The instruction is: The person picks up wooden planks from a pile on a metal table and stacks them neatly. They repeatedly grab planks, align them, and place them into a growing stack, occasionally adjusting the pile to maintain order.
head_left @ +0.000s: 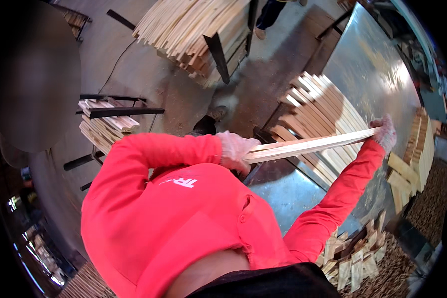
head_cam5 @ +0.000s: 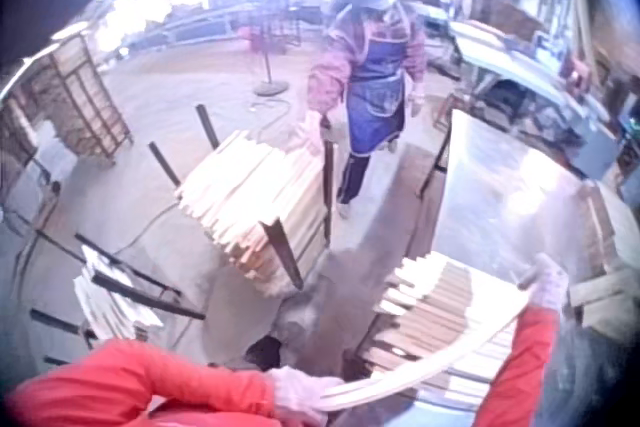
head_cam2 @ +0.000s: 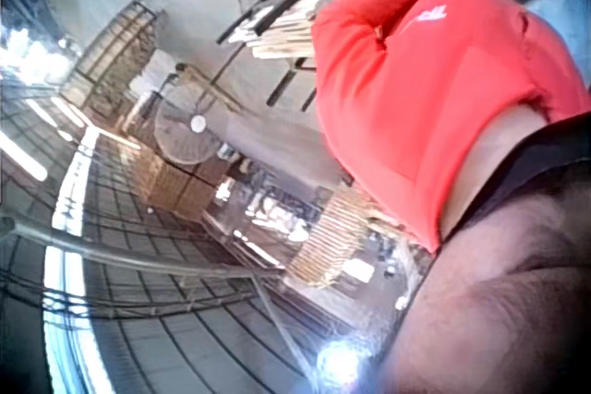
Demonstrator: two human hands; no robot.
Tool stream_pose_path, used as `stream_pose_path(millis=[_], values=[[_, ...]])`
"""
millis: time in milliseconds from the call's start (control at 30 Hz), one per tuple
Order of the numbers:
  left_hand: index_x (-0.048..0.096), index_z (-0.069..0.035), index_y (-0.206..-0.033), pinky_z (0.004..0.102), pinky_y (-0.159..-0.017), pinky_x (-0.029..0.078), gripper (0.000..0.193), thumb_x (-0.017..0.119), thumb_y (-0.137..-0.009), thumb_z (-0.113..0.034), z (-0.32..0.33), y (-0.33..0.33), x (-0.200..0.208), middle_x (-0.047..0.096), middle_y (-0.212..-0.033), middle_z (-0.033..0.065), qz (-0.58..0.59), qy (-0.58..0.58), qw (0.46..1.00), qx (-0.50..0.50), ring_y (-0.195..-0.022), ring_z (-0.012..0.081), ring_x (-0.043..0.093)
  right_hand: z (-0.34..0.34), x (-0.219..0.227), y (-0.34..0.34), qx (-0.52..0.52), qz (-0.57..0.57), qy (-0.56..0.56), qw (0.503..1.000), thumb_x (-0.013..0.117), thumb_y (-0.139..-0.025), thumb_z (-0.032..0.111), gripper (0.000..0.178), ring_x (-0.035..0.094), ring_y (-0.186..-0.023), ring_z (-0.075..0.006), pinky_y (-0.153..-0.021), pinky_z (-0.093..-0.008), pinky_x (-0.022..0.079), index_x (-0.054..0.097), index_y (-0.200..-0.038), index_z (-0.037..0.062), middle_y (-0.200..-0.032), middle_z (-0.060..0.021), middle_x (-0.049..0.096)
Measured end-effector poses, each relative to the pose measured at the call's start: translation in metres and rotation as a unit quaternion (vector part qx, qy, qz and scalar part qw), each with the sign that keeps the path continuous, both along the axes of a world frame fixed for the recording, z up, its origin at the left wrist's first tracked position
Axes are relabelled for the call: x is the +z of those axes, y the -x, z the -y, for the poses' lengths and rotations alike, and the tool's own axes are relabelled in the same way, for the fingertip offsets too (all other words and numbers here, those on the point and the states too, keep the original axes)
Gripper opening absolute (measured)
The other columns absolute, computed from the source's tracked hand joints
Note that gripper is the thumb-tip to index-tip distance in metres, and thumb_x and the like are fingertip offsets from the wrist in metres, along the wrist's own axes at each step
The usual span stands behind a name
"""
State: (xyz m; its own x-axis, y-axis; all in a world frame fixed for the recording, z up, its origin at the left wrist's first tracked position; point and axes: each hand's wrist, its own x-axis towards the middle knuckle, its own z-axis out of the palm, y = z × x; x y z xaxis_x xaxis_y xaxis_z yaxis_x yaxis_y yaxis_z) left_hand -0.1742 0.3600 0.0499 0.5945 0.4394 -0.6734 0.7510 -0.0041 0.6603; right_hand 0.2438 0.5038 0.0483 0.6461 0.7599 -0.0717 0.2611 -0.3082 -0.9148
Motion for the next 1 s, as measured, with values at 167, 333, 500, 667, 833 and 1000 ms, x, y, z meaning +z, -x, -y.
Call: stream_pose_path(millis=[167, 333, 500, 667, 833, 1000], values=[[0.052, -0.011, -0.125, 0.0388, -0.077, 0.051, 0.062, 0.073, -0.073, -0.039, -0.044, 0.081, -0.014, 0.068, -0.097, 0.0152, 0.066, -0.121, 0.988, 0.068, -0.09, 0.0345, 0.065, -0.042, 0.074, 0.106, 0.038, 0.121, -0.28, 0.952, 0.049, -0.094, 0.024, 0.032, 0.063, -0.086, -0.0211, -0.075, -0.0332, 0.051, 0.065, -0.101, -0.0029, -0.099, -0.014, 0.067], [0.053, -0.004, -0.123, 0.0382, -0.083, 0.051, 0.045, 0.07, -0.082, -0.018, -0.059, 0.269, -0.022, 0.064, -0.107, 0.0135, 0.229, -0.198, 0.88, 0.366, -0.094, 0.0252, 0.063, -0.03, 0.057, 0.17, -0.017, 0.099, -0.458, 0.883, 0.052, -0.093, 0.015, 0.024, 0.064, -0.09, -0.0229, -0.083, -0.0317, 0.052, 0.062, -0.103, -0.0043, -0.102, -0.0131, 0.065], [0.048, 0.002, -0.128, 0.0366, -0.092, 0.049, 0.049, 0.069, -0.086, -0.011, -0.137, 0.412, -0.075, 0.059, -0.121, 0.0156, 0.063, -0.418, 0.704, 0.571, -0.104, 0.0229, 0.059, 0.03, -0.061, 0.29, 0.036, 0.14, -0.127, 0.981, 0.059, -0.089, 0.012, 0.022, 0.061, -0.102, -0.0238, -0.089, -0.0322, 0.048, 0.062, -0.109, 0.0026, -0.108, -0.013, 0.064], [0.048, 0.002, -0.128, 0.0358, -0.09, 0.049, 0.056, 0.071, -0.084, -0.024, -0.28, 0.576, -0.254, 0.062, -0.116, 0.0158, -0.219, -0.35, 0.758, 0.504, -0.1, 0.0249, 0.061, 0.062, -0.084, 0.416, 0.18, -0.028, 0.022, 0.983, 0.066, -0.083, 0.006, 0.014, 0.062, -0.087, -0.0226, -0.079, -0.0332, 0.05, 0.069, -0.097, 0.0044, -0.091, -0.0095, 0.063], [0.048, 0.001, -0.128, 0.0376, -0.089, 0.047, 0.063, 0.069, -0.084, -0.038, -0.371, 0.557, -0.395, 0.062, -0.114, 0.0167, -0.208, -0.304, 0.873, 0.32, -0.099, 0.0289, 0.061, 0.078, -0.093, 0.439, 0.195, 0.011, 0.116, 0.974, 0.067, -0.083, 0.008, 0.017, 0.063, -0.086, -0.0275, -0.077, -0.0339, 0.051, 0.07, -0.099, 0.0063, -0.09, -0.0113, 0.063], [0.049, 0.0, -0.128, 0.039, -0.089, 0.044, 0.069, 0.062, -0.086, -0.054, -0.361, 0.447, -0.43, 0.061, -0.111, 0.0181, -0.031, -0.43, 0.824, 0.367, -0.102, 0.0317, 0.058, 0.099, -0.095, 0.442, 0.13, 0.014, 0.185, 0.974, 0.066, -0.083, 0.006, 0.017, 0.063, -0.086, -0.0272, -0.077, -0.0339, 0.051, 0.069, -0.099, 0.0067, -0.09, -0.0107, 0.064]])
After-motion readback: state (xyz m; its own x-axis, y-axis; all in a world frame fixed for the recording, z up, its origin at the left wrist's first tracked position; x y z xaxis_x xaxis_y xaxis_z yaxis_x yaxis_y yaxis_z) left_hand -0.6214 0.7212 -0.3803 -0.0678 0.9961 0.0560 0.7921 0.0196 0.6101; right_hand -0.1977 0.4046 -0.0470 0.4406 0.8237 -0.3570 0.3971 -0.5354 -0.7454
